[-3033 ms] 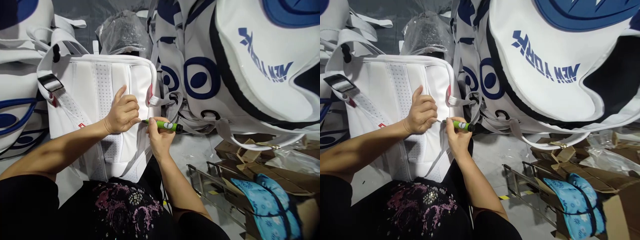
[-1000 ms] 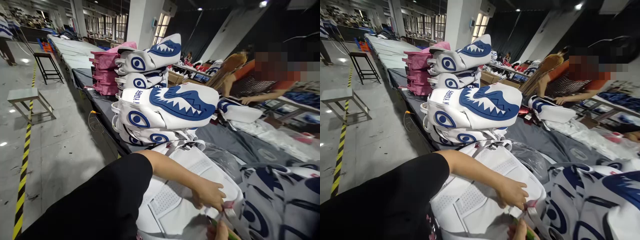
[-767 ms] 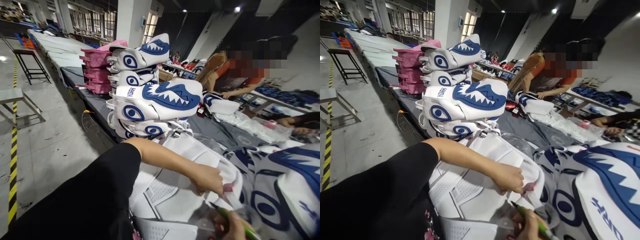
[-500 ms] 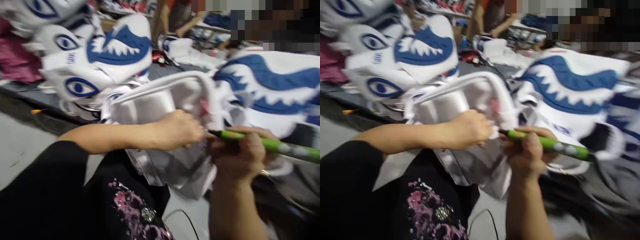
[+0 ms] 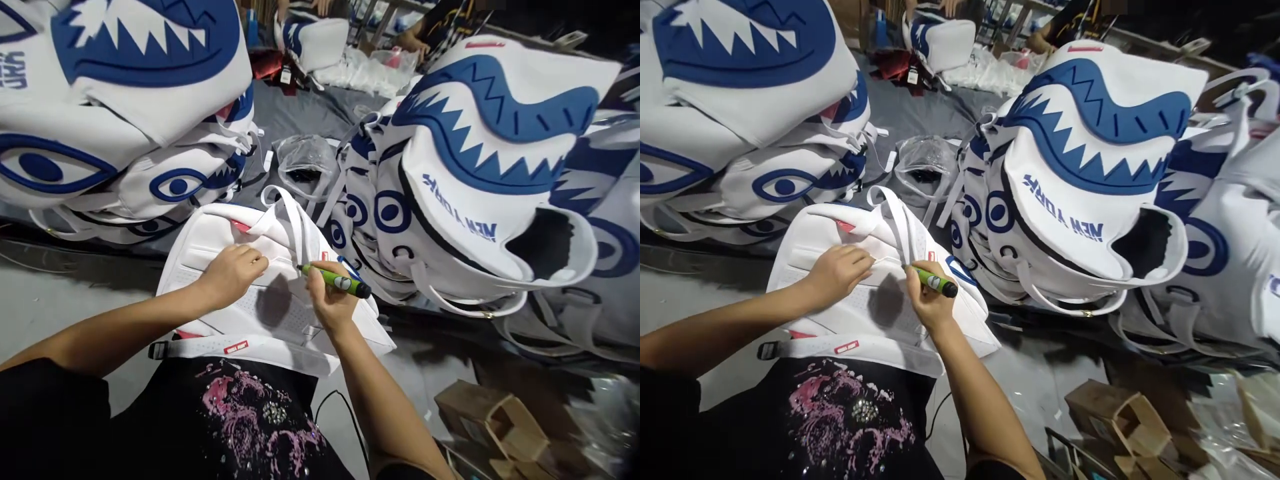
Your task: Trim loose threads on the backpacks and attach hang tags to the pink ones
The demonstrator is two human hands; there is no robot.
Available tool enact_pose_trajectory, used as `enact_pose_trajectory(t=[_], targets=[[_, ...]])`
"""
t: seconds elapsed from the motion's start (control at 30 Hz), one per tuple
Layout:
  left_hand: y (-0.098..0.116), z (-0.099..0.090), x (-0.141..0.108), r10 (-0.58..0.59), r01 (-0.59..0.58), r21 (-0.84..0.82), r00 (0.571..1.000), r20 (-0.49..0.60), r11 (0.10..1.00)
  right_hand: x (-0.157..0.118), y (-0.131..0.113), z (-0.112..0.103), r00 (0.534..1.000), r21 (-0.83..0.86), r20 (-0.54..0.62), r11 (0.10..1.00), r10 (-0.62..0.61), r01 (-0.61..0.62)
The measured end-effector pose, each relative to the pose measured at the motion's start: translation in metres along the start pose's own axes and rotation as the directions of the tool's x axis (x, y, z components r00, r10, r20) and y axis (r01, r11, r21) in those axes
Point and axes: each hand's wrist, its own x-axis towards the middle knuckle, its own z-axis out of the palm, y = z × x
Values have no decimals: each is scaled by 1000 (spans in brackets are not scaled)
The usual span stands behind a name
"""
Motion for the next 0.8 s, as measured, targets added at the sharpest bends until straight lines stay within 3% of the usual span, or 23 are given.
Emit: enact_pose_trajectory(t=[0.13, 0.3, 0.53, 0.6, 0.67, 0.73, 0.8], targets=[[4, -4, -4, 36, -37, -38, 999, -17, 999, -2, -10, 6, 1000, -53, -1, 998, 22, -22], [-1, -6, -1, 63, -63, -77, 998, -3, 995, 10, -13, 17, 989, -112, 116, 991, 92, -79], [-7, -6, 0, 91, -82, -154, 994, 52, 985, 17, -14, 17, 988, -190, 132, 980, 79, -53], [-13, -11, -3, 119, -110, -170, 992, 44, 979, 16, -16, 16, 996, -223, 81, 974, 49, -30], [-23, -19, -6, 140, -139, -168, 990, -2, 976, 13, -18, 16, 998, -212, 53, 976, -31, 42], [-36, -30, -7, 84, -91, -143, 995, -54, 986, 11, -18, 19, 973, -155, 145, 967, -179, 202], [-47, -40, -2, -39, 32, -127, 998, -56, 991, 10, -16, 27, 917, -131, 260, 929, -304, 345]])
